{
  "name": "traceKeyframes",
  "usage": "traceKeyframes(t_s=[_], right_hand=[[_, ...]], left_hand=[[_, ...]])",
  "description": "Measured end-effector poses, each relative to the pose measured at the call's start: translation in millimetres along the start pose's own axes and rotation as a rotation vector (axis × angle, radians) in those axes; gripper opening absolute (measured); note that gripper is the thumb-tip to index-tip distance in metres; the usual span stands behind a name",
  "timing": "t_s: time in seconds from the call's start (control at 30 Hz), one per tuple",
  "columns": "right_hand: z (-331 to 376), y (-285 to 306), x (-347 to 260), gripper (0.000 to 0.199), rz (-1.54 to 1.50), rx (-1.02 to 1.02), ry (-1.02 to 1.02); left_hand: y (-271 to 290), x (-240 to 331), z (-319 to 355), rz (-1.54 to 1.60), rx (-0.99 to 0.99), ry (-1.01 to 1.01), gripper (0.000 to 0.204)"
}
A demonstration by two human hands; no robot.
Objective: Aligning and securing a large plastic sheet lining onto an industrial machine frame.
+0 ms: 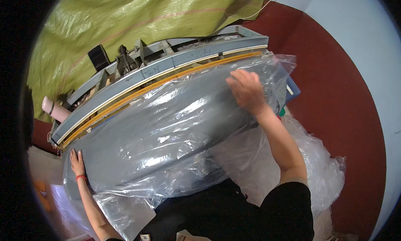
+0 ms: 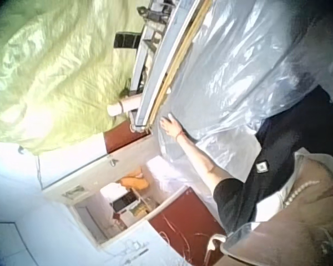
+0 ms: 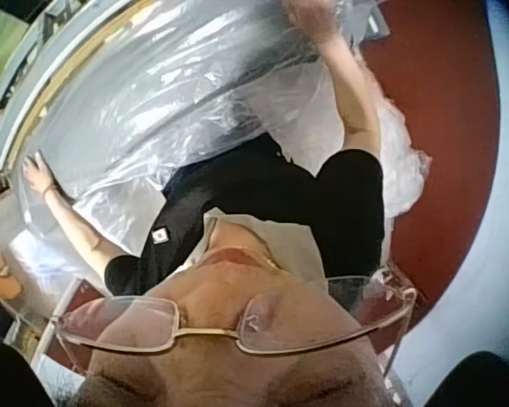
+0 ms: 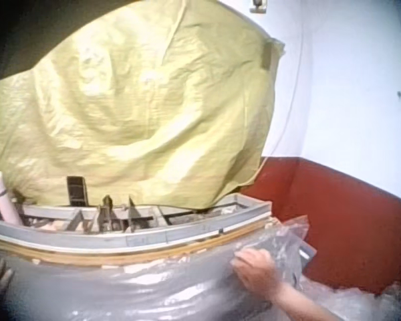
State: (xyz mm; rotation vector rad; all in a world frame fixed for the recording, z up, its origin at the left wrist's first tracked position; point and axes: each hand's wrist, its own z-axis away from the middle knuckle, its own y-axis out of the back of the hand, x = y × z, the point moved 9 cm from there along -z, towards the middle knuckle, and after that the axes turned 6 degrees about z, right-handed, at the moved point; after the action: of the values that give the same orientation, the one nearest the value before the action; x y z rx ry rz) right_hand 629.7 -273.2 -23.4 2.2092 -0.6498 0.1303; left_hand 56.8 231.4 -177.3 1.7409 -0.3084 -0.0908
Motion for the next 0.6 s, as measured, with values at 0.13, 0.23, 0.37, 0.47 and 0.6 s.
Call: traceKeyframes(t_s=[0.13, 0.23, 0.37, 0.47, 0.6], right_hand=[[123, -85, 125, 0.044, 0.196, -0.347, -0.589], [142, -86, 131, 0.052, 0.144, -0.455, -0.661], [138, -86, 122, 0.060, 0.122, -0.571, -0.698], [127, -90, 113, 0.060, 0.150, -0.662, -0.751], [72, -92, 71, 0.053, 0.073, -0.385, -0.543]], left_hand=[[1, -26, -7, -0.034, 0.003, -0.070, 0.054], [1, -65, -13, -0.044, 0.000, -0.098, 0.052], [2, -97, -34, -0.099, -0.008, 0.006, 0.052], [2, -137, -46, -0.059, 0.044, 0.058, 0.054], [61, -169, -11, 0.385, 0.548, -0.052, 0.047]])
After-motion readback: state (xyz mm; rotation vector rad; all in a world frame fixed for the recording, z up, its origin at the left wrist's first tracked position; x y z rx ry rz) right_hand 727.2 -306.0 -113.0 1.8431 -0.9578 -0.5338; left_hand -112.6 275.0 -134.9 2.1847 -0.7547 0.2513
